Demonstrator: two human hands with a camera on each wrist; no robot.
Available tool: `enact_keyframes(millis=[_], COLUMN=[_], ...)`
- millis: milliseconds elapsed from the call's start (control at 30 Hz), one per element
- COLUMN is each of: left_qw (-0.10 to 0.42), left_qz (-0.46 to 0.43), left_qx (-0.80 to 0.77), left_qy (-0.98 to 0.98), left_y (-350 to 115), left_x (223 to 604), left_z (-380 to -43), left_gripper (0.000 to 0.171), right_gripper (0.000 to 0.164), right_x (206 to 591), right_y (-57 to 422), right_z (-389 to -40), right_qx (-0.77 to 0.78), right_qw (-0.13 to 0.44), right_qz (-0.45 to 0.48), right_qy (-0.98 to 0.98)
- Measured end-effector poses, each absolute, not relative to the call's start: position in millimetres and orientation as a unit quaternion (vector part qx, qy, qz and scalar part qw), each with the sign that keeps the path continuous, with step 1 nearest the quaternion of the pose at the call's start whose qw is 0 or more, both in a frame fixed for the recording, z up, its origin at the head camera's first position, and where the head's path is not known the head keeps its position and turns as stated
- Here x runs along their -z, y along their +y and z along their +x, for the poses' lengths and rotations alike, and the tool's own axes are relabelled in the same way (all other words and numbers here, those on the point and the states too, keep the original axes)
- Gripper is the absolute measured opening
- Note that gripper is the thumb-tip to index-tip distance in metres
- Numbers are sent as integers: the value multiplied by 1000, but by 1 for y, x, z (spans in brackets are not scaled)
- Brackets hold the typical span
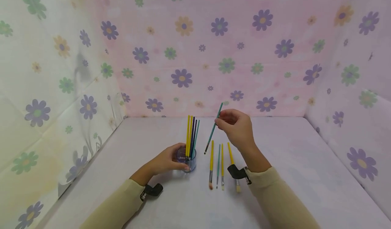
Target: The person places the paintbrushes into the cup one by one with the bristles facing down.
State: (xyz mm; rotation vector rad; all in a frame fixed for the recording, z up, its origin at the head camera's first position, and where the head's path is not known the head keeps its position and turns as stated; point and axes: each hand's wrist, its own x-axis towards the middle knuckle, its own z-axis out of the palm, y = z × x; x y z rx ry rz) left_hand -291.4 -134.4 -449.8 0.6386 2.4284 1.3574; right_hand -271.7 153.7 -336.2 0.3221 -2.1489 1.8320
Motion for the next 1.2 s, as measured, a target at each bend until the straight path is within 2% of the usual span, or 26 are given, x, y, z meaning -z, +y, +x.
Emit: enact_keyframes(millis=[467,1200], left_qw=[156,157], left_qz=[226,223], left_qx=[-481,-482], left_qy=[833,833], left_y=[-135,-135], left_x=[452,450], left_z=[-294,-292], left_gripper=[72,71], right_gripper=[30,20], right_x=[335,372], right_y=[125,94], right_z=[-272,-271], right_qx=[-645,-550], right_qw=[147,133], right_qz=[171,188], right_qy=[-730,-803])
